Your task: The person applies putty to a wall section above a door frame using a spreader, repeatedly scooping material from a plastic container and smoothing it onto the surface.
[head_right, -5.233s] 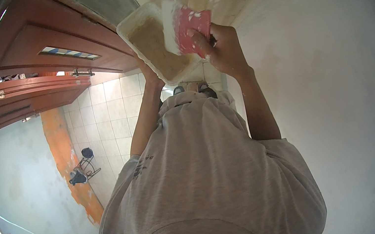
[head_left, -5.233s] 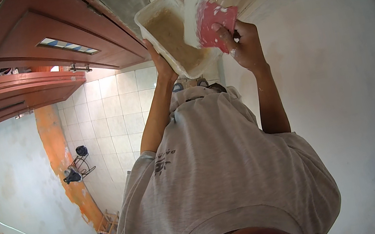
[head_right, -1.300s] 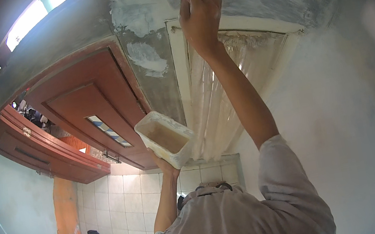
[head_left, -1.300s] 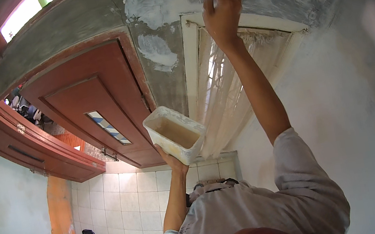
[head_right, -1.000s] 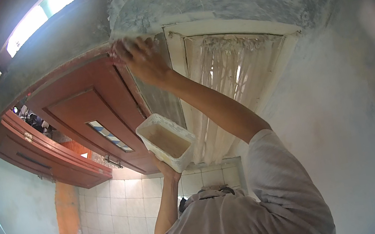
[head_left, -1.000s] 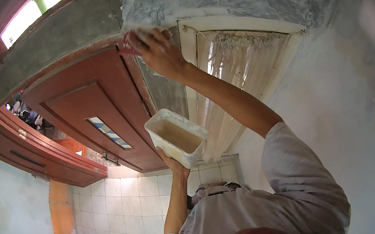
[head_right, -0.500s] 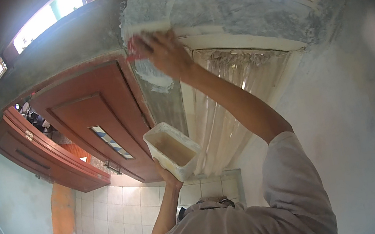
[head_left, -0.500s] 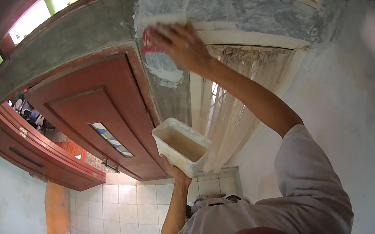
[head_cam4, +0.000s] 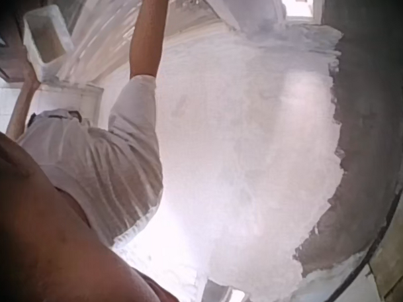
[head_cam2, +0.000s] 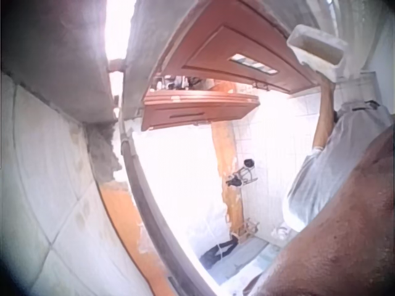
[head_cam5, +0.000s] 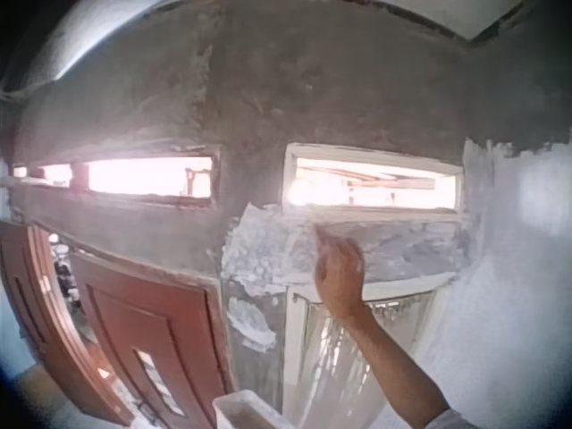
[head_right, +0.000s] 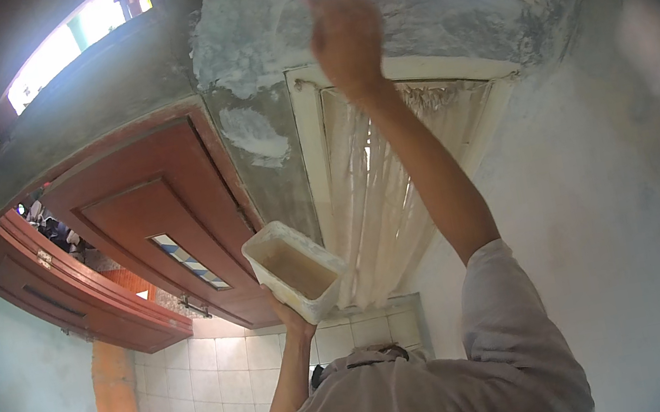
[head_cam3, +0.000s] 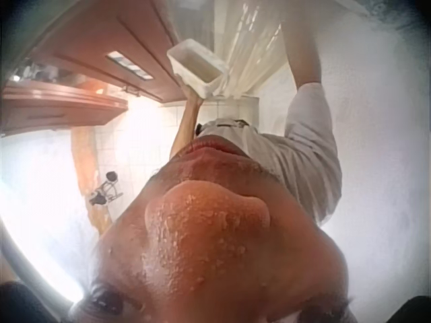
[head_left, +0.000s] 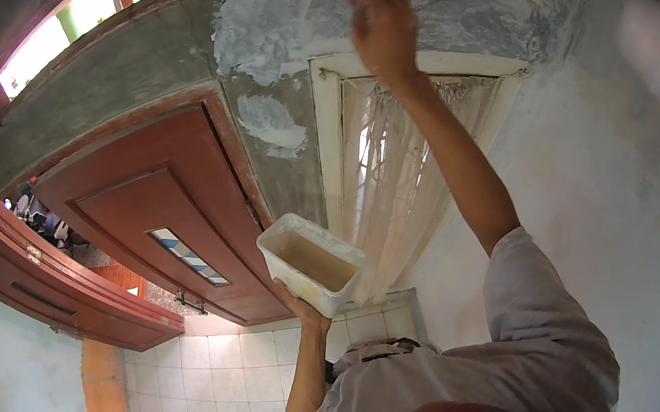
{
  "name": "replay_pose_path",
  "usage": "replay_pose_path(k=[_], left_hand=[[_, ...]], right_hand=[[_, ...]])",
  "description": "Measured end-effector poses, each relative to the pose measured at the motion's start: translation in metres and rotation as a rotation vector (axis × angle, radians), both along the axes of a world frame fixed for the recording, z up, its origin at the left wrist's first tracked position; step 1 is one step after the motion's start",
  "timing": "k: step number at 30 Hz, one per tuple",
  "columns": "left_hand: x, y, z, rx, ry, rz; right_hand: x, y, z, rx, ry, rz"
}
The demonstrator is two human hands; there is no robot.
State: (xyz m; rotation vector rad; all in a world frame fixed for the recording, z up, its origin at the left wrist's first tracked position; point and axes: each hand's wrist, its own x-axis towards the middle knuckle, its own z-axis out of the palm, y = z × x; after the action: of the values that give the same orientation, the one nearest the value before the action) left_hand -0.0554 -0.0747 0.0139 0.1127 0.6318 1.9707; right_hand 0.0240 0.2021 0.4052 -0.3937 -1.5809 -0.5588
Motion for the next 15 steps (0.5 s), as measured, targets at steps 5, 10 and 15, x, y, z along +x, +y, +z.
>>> replay_pose_path(k=[5,10,15], left_hand=[[-0.002,0.004,-0.008,0.064,-0.026,-0.032],[-0.001,0.001,-0.001,0.012,-0.039,-0.011],[-0.001,0.004,-0.021,0.036,-0.059,-0.020]], right_hand=[[-0.045,-0.031,-0.012,0.038,-0.195,0.119],[-0.010,-0.027,-0.004,0.012,-0.255,0.182],[0.040,0.017,0.056,-0.028,-0.195,0.111]])
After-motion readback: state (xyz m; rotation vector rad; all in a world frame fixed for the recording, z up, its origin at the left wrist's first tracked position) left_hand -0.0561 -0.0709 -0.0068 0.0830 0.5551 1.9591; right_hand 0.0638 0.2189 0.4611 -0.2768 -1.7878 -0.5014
